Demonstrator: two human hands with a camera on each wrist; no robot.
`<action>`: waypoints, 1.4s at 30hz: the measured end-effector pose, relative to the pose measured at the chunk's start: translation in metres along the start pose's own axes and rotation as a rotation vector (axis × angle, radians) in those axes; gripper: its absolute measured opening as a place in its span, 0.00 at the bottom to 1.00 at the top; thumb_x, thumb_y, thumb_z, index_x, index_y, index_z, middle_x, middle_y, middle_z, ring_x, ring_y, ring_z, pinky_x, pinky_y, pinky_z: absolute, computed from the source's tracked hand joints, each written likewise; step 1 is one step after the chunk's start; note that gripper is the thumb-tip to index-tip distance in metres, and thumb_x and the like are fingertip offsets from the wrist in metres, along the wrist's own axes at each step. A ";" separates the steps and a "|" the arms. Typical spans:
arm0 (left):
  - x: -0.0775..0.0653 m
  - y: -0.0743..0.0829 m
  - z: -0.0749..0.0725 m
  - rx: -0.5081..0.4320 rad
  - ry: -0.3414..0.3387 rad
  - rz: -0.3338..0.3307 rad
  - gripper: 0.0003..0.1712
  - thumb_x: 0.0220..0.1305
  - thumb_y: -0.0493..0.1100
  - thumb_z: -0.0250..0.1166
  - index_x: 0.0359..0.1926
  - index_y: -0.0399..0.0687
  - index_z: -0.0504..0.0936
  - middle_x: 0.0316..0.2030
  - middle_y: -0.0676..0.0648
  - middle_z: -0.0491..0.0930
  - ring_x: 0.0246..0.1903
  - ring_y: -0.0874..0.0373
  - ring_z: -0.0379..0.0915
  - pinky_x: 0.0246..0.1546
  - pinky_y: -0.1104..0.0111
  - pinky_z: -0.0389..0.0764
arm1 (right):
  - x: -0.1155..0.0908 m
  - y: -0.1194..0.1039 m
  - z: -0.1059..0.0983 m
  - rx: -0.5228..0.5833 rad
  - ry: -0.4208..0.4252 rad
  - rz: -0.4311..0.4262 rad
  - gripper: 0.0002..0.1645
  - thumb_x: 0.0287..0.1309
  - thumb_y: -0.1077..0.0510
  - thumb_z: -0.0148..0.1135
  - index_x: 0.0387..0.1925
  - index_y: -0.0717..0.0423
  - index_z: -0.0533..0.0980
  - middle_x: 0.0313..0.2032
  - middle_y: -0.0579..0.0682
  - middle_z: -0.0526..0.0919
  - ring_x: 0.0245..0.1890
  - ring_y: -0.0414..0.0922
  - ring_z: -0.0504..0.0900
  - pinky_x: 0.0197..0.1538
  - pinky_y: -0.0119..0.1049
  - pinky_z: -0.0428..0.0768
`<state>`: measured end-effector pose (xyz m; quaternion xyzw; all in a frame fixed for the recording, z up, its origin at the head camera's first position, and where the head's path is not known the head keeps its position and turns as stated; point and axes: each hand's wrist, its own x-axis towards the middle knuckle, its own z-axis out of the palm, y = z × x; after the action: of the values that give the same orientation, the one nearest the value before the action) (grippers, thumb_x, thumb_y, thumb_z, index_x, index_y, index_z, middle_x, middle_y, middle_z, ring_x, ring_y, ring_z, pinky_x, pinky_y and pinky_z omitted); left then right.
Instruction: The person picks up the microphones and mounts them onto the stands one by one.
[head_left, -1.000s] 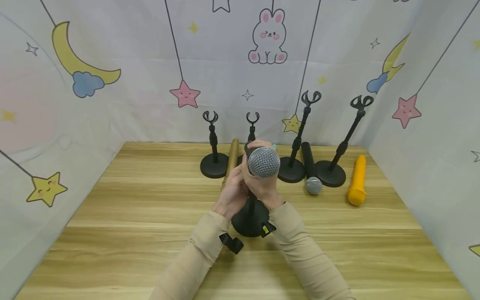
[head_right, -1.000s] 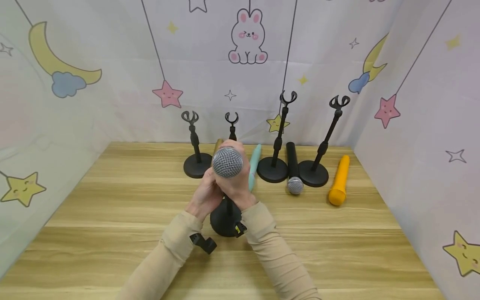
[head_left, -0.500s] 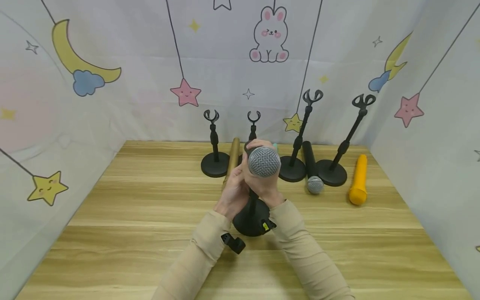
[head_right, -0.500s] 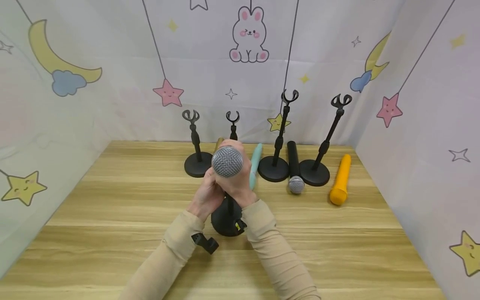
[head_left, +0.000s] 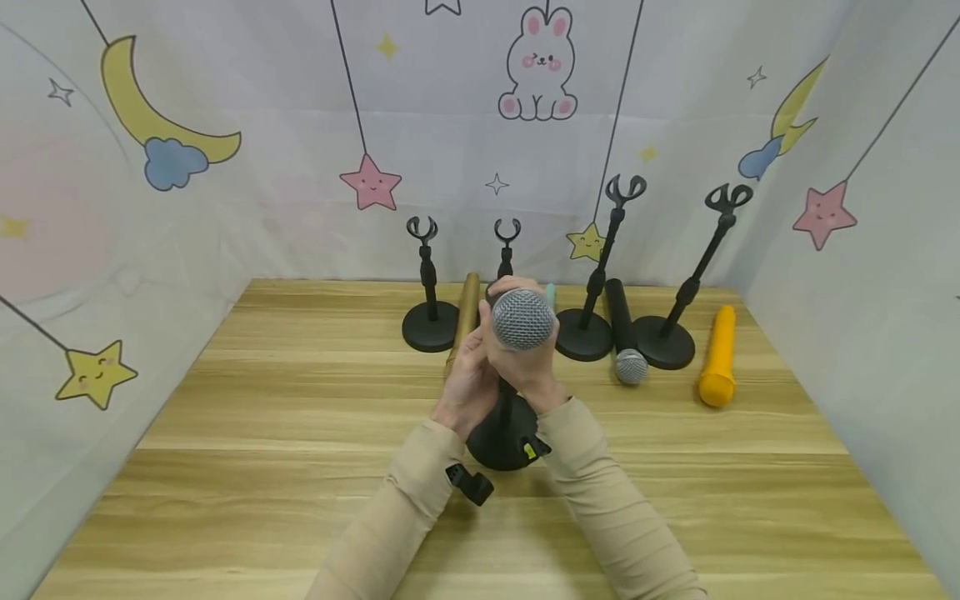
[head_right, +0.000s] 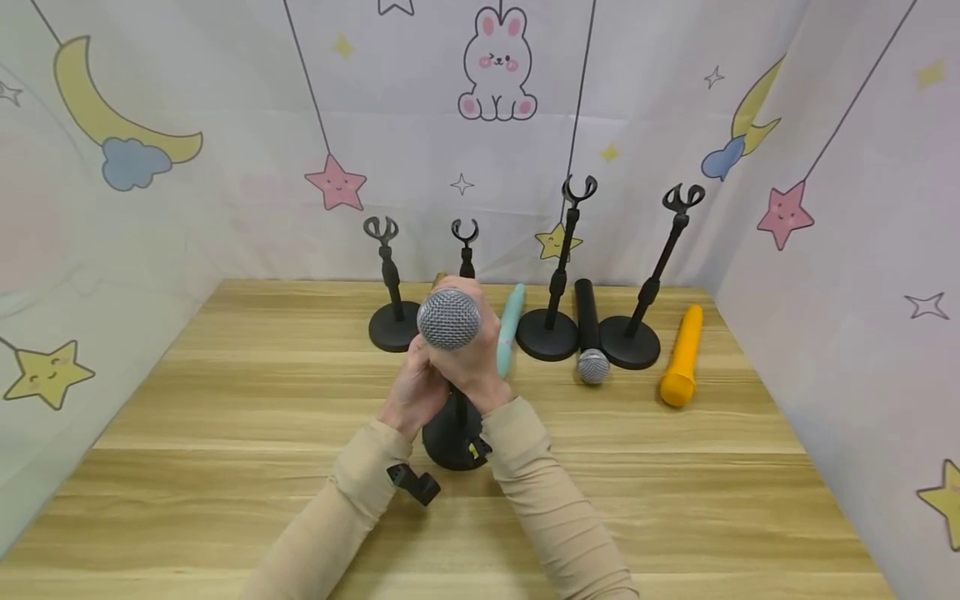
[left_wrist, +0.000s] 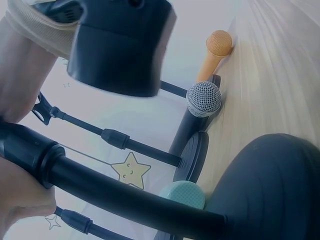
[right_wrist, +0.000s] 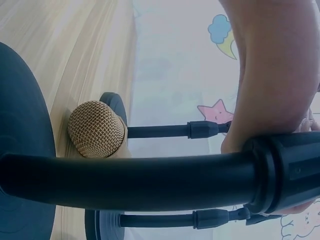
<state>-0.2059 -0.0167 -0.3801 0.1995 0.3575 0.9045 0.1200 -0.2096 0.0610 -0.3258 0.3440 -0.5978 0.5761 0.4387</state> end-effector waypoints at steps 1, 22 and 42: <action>0.000 0.000 0.000 0.001 0.000 0.000 0.09 0.54 0.53 0.59 0.34 0.58 0.82 0.37 0.59 0.78 0.49 0.65 0.64 0.57 0.65 0.55 | 0.001 -0.002 0.000 -0.009 -0.001 0.000 0.15 0.40 0.76 0.59 0.34 0.75 0.68 0.32 0.64 0.74 0.38 0.54 0.74 0.50 0.37 0.73; -0.003 -0.004 -0.003 -0.029 0.010 0.023 0.10 0.58 0.48 0.57 0.39 0.56 0.81 0.40 0.58 0.78 0.49 0.65 0.67 0.58 0.67 0.56 | -0.005 0.014 0.001 0.022 -0.012 0.036 0.12 0.43 0.73 0.60 0.33 0.71 0.70 0.31 0.61 0.76 0.39 0.47 0.77 0.50 0.39 0.73; -0.003 0.000 0.005 0.044 0.057 0.000 0.17 0.68 0.41 0.45 0.40 0.58 0.81 0.40 0.59 0.79 0.50 0.64 0.67 0.60 0.63 0.53 | 0.007 -0.004 0.000 0.029 0.019 0.047 0.10 0.37 0.79 0.58 0.28 0.75 0.69 0.27 0.64 0.75 0.33 0.50 0.77 0.46 0.37 0.75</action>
<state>-0.2016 -0.0151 -0.3775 0.1761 0.3806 0.9017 0.1052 -0.2085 0.0608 -0.3171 0.3305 -0.5933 0.5980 0.4256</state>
